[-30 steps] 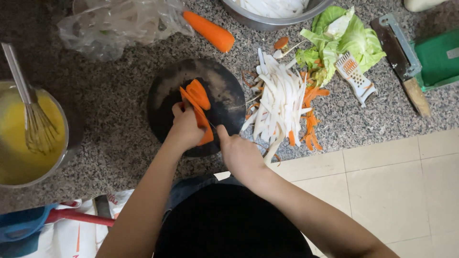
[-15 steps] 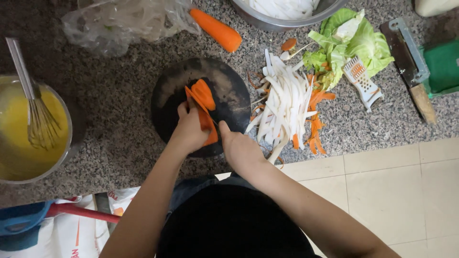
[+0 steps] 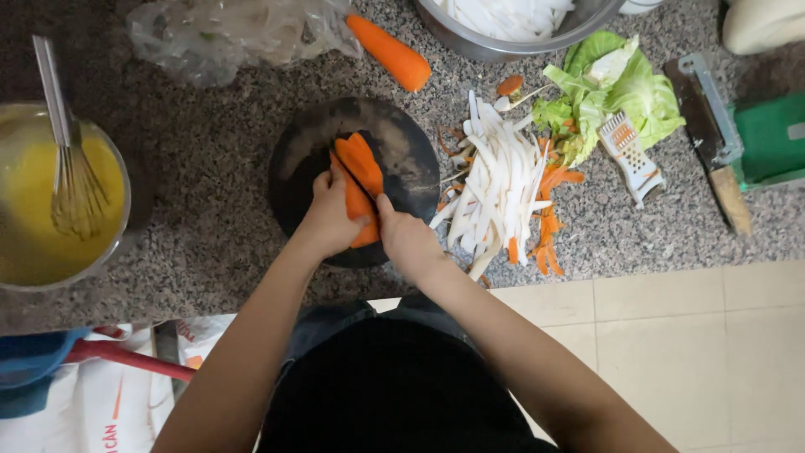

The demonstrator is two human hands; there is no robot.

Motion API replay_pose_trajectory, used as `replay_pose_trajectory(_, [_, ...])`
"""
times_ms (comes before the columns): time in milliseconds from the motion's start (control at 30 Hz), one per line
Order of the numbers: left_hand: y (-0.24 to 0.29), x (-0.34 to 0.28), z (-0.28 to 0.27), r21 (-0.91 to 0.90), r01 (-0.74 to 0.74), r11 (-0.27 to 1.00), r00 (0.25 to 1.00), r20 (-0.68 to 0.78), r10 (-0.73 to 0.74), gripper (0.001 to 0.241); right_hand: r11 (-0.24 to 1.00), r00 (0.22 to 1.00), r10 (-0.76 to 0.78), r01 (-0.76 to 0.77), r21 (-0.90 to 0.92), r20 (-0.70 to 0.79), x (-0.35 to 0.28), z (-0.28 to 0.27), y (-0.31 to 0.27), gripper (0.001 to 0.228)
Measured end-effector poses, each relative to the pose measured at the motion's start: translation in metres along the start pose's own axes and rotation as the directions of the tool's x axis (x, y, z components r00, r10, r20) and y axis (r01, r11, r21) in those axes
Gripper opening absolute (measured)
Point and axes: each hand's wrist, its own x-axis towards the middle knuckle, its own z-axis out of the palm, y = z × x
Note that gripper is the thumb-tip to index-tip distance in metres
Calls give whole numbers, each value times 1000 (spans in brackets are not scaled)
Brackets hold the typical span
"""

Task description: Slice carrots and radishes into thin strips and place them in a bowl.

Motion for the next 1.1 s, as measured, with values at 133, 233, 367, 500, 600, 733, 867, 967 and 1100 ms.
replay_pose_trajectory(133, [-3, 3, 7, 10, 18, 1000, 1000, -14, -18, 90, 998, 999, 42, -41, 44, -20, -26, -22, 0, 40])
replay_pose_trajectory(233, [13, -10, 4, -28, -3, 1000, 999, -52, 1, 86, 999, 997, 26, -23, 40, -72, -56, -37, -6, 34])
replay_pose_trajectory(367, [15, -9, 3, -49, 14, 999, 999, -36, -16, 84, 997, 999, 26, -29, -75, -47, -76, -40, -6, 33])
replay_pose_trajectory(500, [21, -10, 1, -49, 47, 998, 999, -23, -48, 85, 991, 997, 80, -80, -106, -5, -85, -37, -6, 34])
replay_pose_trajectory(600, [13, -2, 5, -26, 41, 999, 999, -21, -41, 83, 993, 997, 75, -75, -95, -3, -87, -40, -14, 36])
replay_pose_trajectory(733, [14, -6, 6, -23, 68, 997, 998, -11, -68, 84, 991, 997, 82, -80, -110, 8, -75, -31, -7, 38])
replay_pose_trajectory(867, [21, -14, 1, -26, 65, 998, 998, 6, -65, 83, 994, 999, 50, -50, -98, -2, -64, -32, -8, 44])
replay_pose_trajectory(967, [22, -15, 2, -12, 65, 998, 998, 0, -65, 83, 992, 999, 47, -47, -117, -4, -54, -27, -9, 45])
replay_pose_trajectory(1100, [18, -13, 3, -36, 31, 999, 999, -17, -32, 80, 996, 1000, 31, -31, -81, -2, -31, -13, -2, 44])
